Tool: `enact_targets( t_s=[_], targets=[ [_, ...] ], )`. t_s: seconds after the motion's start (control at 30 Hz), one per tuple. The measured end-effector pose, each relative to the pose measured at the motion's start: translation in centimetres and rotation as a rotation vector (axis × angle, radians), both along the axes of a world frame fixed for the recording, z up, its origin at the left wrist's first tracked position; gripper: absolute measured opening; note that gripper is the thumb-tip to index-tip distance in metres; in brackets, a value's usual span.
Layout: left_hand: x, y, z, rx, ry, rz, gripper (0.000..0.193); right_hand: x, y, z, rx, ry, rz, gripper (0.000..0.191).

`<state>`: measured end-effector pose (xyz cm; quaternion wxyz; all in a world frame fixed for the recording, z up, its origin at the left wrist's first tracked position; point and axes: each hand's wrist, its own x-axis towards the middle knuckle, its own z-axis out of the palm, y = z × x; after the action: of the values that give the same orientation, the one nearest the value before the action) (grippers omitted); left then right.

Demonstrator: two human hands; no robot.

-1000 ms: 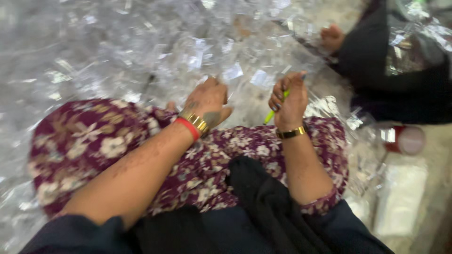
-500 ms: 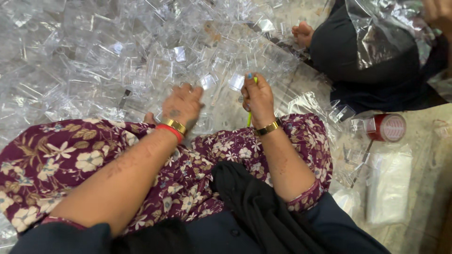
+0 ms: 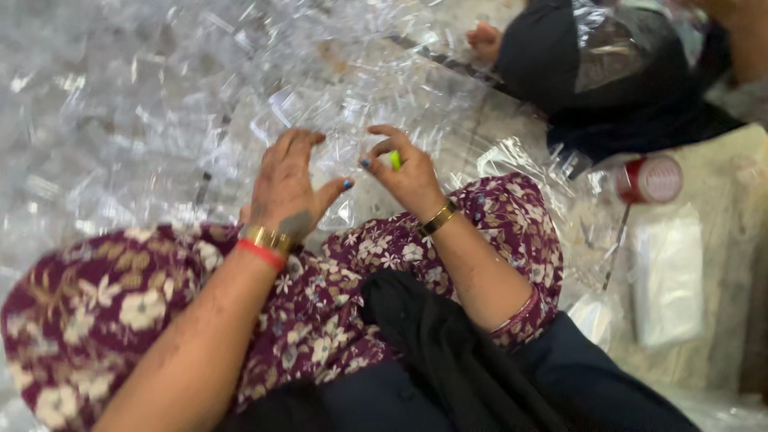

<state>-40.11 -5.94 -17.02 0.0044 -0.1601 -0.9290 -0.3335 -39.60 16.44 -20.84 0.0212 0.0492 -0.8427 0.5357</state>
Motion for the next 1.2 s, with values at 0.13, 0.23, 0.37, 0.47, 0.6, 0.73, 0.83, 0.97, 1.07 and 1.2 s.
enact_targets(
  t_s=[0.13, 0.23, 0.37, 0.47, 0.6, 0.73, 0.83, 0.97, 1.07, 1.2],
  targets=[
    [0.6, -1.6, 1.1, 0.307, -0.042, 0.011, 0.071, -0.2, -2.3, -2.0, -0.282, -0.159, 0.203, 0.039],
    [0.1, -1.7, 1.9, 0.583, -0.078, 0.020, 0.084, -0.4, -3.6, -3.1, -0.493, -0.263, 0.346, 0.042],
    [-0.6, -2.0, 2.6, 0.562, -0.142, 0.038, 0.085, -0.9, -4.1, -3.3, -0.556, -0.265, 0.324, 0.048],
    [-1.2, -2.6, 2.8, 0.445, -0.089, -0.017, 0.084, -1.6, -3.5, -3.1, -0.636, -0.231, 0.318, 0.040],
    [-2.4, -2.5, 2.4, 0.531, -0.166, 0.052, 0.071, -3.0, -3.4, -3.2, -0.777, -0.230, 0.220, 0.032],
    [-3.5, -1.6, 2.1, 0.664, -0.163, 0.069, 0.067, -4.3, -2.8, -3.2, -0.680, -0.107, 0.171, 0.028],
    [-3.9, -1.1, 2.1, 0.647, -0.136, 0.055, 0.067, -4.3, -1.4, -2.3, -0.598, -0.138, 0.164, 0.037],
    [-4.1, -1.0, 2.6, 0.570, -0.094, -0.033, 0.069, -3.9, -0.4, -0.7, -0.437, -0.023, 0.286, 0.072],
    [-4.0, -1.0, 3.0, 0.504, -0.087, -0.093, 0.066, -3.8, -0.2, 0.3, -0.322, -0.123, 0.276, 0.103],
    [-3.8, -0.8, 3.0, 0.508, -0.059, -0.115, 0.068, -3.9, -0.1, 0.7, -0.207, -0.168, 0.313, 0.101]
  ],
)
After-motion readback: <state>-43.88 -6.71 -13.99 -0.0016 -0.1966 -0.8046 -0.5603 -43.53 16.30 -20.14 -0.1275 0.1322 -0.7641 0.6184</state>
